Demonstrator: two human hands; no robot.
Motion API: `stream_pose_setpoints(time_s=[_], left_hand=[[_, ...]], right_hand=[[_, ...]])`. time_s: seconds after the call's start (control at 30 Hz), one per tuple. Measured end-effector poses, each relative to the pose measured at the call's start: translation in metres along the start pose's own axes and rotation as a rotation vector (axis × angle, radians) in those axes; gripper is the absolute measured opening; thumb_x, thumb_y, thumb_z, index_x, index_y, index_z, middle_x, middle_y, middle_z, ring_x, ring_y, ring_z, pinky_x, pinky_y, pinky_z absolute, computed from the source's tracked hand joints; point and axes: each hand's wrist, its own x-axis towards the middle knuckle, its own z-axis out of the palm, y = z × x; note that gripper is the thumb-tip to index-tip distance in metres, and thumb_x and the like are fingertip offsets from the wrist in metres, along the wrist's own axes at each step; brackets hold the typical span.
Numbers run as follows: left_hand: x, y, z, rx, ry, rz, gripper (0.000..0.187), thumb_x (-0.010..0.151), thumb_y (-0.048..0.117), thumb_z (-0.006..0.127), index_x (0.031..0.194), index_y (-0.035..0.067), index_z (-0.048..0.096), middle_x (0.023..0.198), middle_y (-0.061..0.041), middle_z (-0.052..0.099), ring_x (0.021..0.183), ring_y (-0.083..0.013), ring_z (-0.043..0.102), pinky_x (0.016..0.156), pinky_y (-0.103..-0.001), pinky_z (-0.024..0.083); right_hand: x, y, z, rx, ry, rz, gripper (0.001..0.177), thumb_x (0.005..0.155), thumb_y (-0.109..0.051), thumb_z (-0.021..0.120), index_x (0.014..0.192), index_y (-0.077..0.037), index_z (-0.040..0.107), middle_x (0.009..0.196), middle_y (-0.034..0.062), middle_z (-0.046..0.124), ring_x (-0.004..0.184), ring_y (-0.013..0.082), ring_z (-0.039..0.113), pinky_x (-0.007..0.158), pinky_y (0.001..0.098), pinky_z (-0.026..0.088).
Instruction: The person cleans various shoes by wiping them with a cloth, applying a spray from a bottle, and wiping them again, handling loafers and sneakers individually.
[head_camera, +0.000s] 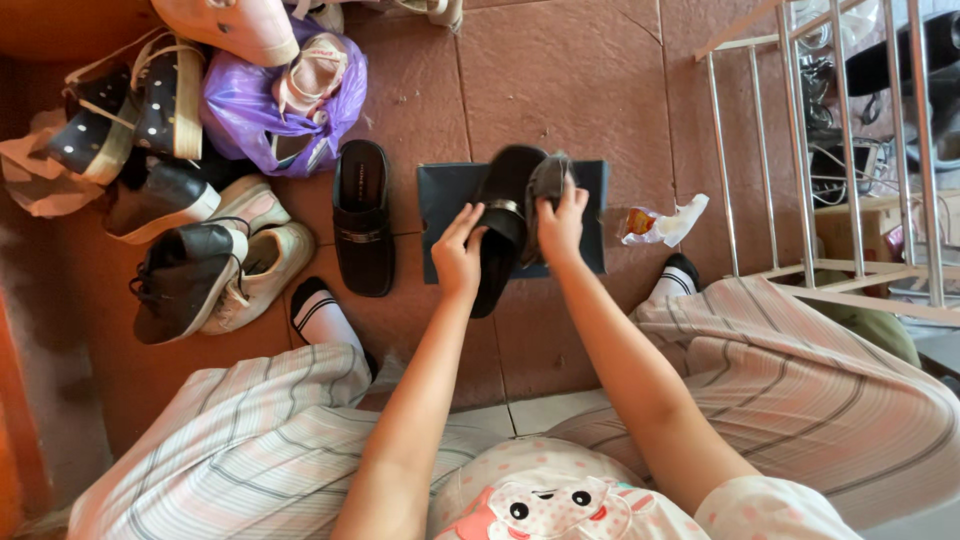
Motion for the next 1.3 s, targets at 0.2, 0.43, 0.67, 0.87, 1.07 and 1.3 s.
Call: stream_pose_setpoints(time_s=[0.2,0.43,0.67,0.87,1.07,1.3], left_hand=[[0.01,-0.006,0.014,-0.06,0.29,-0.172,0.03,0.095,0.004,0.07,0.125,0.004,0.073,0.126,-0.017,0.072,0.121,-0.0302,0.07,0.103,-0.036,0.052],[0.021,-0.015,-0.009,-0.093,0.447,-0.215,0.031,0.095,0.006,0.069,0.126,0.005,0.072,0.127,-0.015,0.073,0.118,-0.0286,0.072,0.102,-0.037,0.053],[0.008,-0.023,-0.028,0.07,0.361,-0.115,0.033,0.092,0.006,0.073,0.125,0.007,0.073,0.125,-0.019,0.073,0.116,-0.0338,0.07,0.101,-0.039,0.053],[0.003,-0.007,-0.007,0.054,0.236,-0.075,0.033,0.092,0.007,0.073,0.125,0.006,0.074,0.126,-0.023,0.07,0.118,-0.0357,0.07,0.102,-0.041,0.054],[0.019,0.004,-0.016,0.132,0.259,-0.083,0.033,0.09,0.008,0.076,0.123,0.006,0.074,0.127,-0.024,0.068,0.113,-0.0377,0.07,0.096,-0.04,0.056],[0.012,0.045,-0.041,0.35,0.116,0.006,0.034,0.085,0.03,0.08,0.113,0.011,0.079,0.12,-0.009,0.074,0.107,-0.0306,0.069,0.09,-0.041,0.051]], right_hand=[[-0.032,-0.045,-0.01,0.173,-0.194,-0.188,0.035,0.094,-0.019,0.066,0.127,-0.005,0.062,0.118,0.015,0.054,0.109,0.0334,0.063,0.094,0.0387,0.051],[-0.05,-0.035,-0.027,0.367,-0.499,-0.463,0.033,0.082,-0.009,0.068,0.113,0.003,0.063,0.115,0.0143,0.055,0.109,0.029,0.059,0.096,0.0354,0.048],[0.004,0.004,-0.019,0.529,-0.484,-0.137,0.041,0.084,-0.012,0.066,0.123,-0.002,0.064,0.116,0.0106,0.061,0.11,0.0192,0.059,0.096,0.0313,0.049],[0.004,-0.057,-0.004,0.327,-0.351,-0.196,0.058,0.09,-0.023,0.072,0.143,-0.008,0.052,0.131,0.0144,0.053,0.122,0.0281,0.054,0.104,0.039,0.046],[-0.019,-0.074,-0.021,0.086,-0.365,-0.392,0.089,0.068,-0.025,0.087,0.145,-0.005,0.047,0.125,0.02,0.05,0.117,0.0384,0.054,0.098,0.0431,0.046],[0.015,-0.048,-0.023,0.513,-0.444,-0.309,0.052,0.074,0.0,0.072,0.126,-0.001,0.067,0.115,0.0086,0.071,0.106,0.019,0.064,0.095,0.0331,0.053]])
